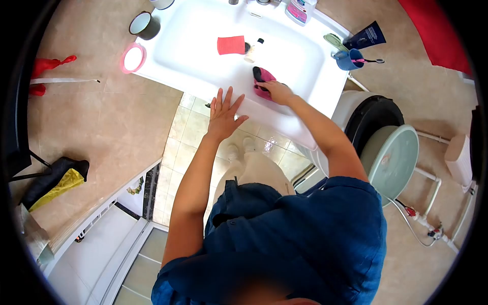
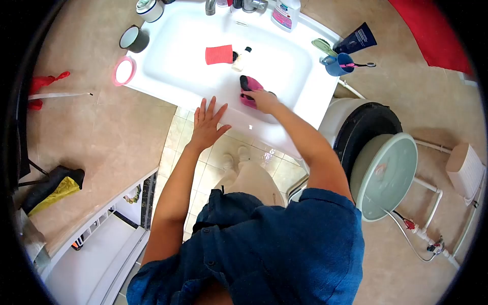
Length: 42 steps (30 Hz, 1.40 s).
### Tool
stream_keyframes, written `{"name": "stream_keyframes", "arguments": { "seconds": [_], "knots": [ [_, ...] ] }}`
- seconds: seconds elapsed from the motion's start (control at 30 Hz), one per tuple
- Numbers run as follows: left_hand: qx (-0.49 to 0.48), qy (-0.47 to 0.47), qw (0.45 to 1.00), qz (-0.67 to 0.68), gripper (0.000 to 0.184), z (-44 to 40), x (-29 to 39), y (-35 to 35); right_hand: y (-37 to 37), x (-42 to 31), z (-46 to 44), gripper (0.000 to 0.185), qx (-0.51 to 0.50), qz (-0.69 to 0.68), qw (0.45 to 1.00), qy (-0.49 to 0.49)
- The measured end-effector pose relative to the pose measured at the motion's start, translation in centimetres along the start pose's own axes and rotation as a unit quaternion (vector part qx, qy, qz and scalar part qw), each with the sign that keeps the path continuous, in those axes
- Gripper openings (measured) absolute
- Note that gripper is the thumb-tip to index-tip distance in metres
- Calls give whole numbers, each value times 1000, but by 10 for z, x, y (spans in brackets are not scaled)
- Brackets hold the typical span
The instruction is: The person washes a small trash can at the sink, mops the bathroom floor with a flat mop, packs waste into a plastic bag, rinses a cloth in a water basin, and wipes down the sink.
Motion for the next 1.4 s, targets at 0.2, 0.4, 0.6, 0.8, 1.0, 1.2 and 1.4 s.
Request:
{"name": "stream_keyframes", "arguments": {
  "seconds": [0.2, 0.4, 0.6, 0.8, 1.0, 1.2, 1.4],
  "knots": [
    [-8, 1, 1000, 12, 66, -4, -2, 0, 105, 107, -15, 28, 130, 285, 927, -205],
    [-5, 4, 1000, 17, 68, -5, -3, 0, 50, 27, -13, 26, 14, 114, 979, -168],
    [-10, 3, 1000, 18, 71, -4, -3, -3, 21, -31, -70, 23, 50, -16, 996, -68],
    [12, -11, 1000, -6, 75, -6, -2, -1, 22, -82, -141, 29, 136, -101, 985, -29],
    [178, 51, 982, 15, 73, -11, -67, 27, 9, -56, -85, 34, 16, -136, 991, -2],
    [281, 193, 939, -46, 78, -32, -163, 67, 13, -21, -39, 22, -11, -74, 997, 23],
    [256, 211, 941, -62, 91, -39, -167, 65, 9, -76, -148, 20, 47, -117, 992, -2]
  ]
}}
Point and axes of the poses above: each hand's wrist, its own z-axis away from the middle knuckle, its own y-axis out of the back of the hand, x = y × z, the point moved 9 cm from there along -z, towards the middle knuckle, and after that the axes turned 3 degrees about -z, right-handed, at the moved point
